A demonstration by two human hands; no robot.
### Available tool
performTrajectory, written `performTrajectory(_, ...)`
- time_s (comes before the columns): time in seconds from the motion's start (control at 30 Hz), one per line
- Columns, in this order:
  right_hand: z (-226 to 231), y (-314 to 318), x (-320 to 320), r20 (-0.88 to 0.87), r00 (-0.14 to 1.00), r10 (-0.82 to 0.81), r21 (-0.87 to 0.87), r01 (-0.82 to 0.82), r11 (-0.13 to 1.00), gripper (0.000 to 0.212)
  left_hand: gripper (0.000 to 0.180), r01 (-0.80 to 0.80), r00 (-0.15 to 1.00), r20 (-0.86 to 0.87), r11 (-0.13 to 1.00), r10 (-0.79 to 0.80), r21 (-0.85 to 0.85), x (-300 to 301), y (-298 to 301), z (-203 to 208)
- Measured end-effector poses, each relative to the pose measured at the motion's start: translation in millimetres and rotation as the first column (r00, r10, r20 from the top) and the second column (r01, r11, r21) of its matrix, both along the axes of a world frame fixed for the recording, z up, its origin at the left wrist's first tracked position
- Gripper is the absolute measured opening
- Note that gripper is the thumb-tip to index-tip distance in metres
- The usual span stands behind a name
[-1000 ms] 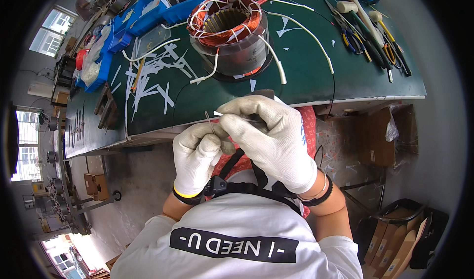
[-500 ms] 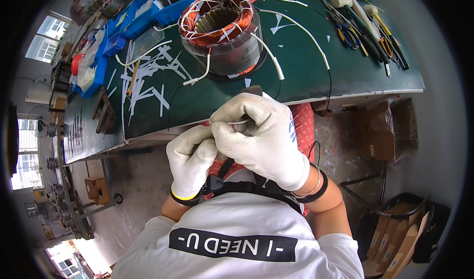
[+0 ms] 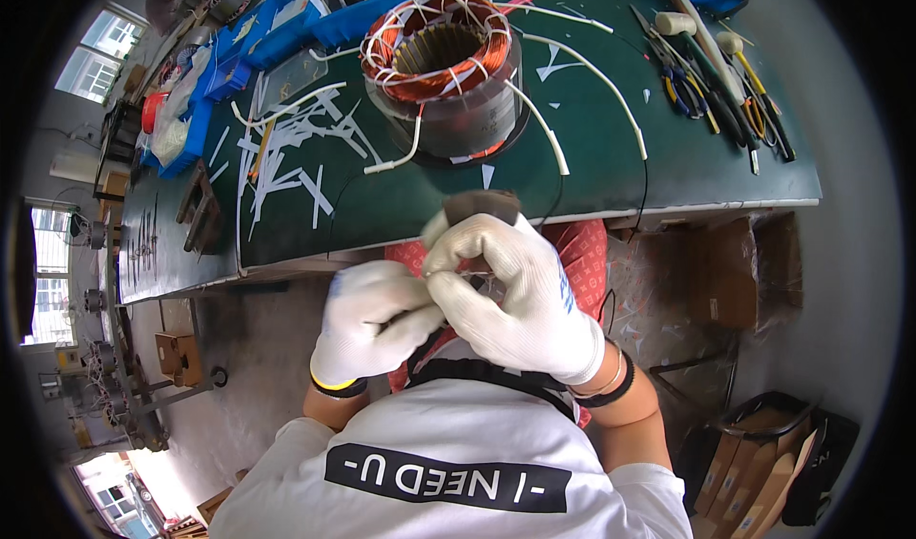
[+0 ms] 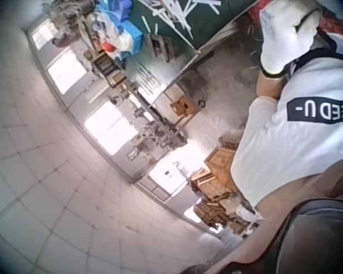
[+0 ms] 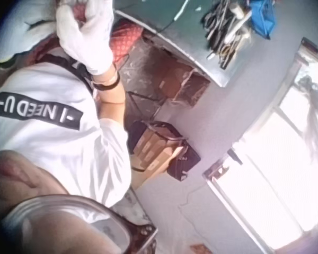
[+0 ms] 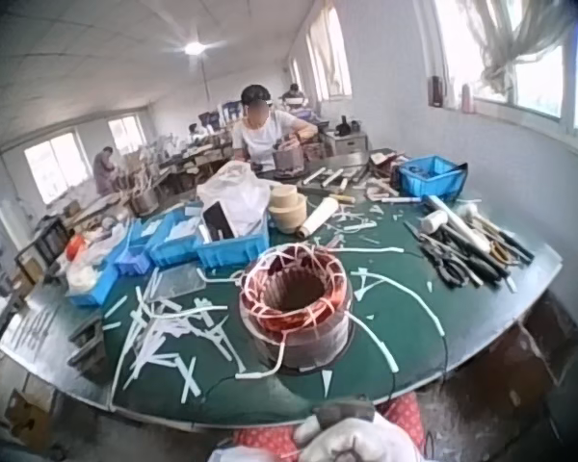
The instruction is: Tying and securing wires on a motor stator with cord.
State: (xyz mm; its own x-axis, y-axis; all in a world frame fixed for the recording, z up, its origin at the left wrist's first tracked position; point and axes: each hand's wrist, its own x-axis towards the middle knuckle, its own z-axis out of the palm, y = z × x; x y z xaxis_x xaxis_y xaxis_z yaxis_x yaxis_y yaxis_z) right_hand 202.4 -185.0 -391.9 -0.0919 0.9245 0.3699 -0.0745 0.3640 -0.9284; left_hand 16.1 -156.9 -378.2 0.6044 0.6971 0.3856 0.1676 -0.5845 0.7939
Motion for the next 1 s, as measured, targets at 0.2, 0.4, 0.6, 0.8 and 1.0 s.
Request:
performTrajectory(0.2,15.0,-24.4,64.8,-0.498,0.728,0.47,0.029,-0.528,0.848,0.008,0.021,0.746,0.585,0.81,0.373,0.028,-0.552,-52.7,9.1,-49.0)
performTrajectory(0.4,-73.2,-77.0,109.1,0.568,0.665,0.486,-0.511,-0.179,0.841,0.008,0.025,0.906,0.248,0.926,0.27,0.286,-0.326,-95.5,24.4,-31.1)
performTrajectory(0.6,-244.9,-172.3,238.4,0.725,0.255,0.64,-0.688,0.302,0.66,0.02,0.018,0.762,0.229,0.915,0.524,0.333,-0.381,-126.6,42.1,-20.5)
performTrajectory(0.8,-22.0,-62.0,67.6,0.676,0.737,-0.012,0.006,0.01,1.0,0.031,0.011,0.199,0.98,0.123,0.762,-0.156,-0.616,-38.9,-14.1,-22.1)
performTrajectory(1.0,-14.0,-14.7,9.8,0.554,0.814,-0.176,0.497,-0.154,0.854,0.064,0.034,0.287,0.955,0.267,0.632,-0.13,-0.72,-3.0,-27.6,-16.8)
